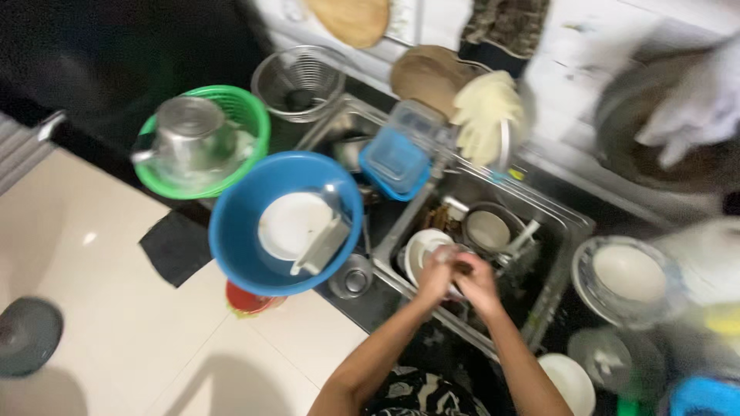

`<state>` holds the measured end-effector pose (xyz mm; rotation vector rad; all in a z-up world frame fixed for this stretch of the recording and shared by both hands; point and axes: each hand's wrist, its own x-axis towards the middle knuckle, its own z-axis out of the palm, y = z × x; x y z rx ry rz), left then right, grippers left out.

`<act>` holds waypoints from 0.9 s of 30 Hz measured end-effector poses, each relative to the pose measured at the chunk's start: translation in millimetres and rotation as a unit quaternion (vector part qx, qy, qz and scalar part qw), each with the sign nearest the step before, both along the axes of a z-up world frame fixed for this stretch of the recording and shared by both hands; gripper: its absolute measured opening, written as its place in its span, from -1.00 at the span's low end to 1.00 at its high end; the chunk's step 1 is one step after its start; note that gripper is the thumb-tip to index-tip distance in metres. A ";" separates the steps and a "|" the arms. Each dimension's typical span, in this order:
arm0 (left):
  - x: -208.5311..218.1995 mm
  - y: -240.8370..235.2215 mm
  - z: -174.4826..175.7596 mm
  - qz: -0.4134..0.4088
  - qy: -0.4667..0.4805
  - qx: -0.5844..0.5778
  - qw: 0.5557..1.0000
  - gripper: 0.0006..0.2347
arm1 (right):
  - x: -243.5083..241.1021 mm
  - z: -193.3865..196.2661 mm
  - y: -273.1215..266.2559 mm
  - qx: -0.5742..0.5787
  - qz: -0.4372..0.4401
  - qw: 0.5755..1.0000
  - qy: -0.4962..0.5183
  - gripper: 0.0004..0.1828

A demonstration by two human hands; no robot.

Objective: The person washes various dishes, including bowls, plates, and a plastic container, using a sponge and running water in a kitchen sink. They scrub each item and place them into a blue basin or stack them in the sink.

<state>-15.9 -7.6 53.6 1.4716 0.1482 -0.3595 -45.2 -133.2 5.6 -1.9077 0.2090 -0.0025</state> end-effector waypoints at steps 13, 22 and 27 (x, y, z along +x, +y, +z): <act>17.7 26.3 80.1 -0.197 0.223 -0.002 0.955 -0.59 | 0.6 53.9 -7.3 -0.404 0.053 0.893 -0.194 -0.44; 12.8 22.4 40.4 -0.166 -0.213 0.242 0.932 -0.61 | 3.6 38.0 -16.8 -0.232 0.069 0.968 -0.070 -0.50; 20.6 19.3 19.0 -0.109 -0.178 0.257 0.944 -0.72 | 6.6 35.5 -15.9 -0.165 0.043 0.983 0.063 -0.64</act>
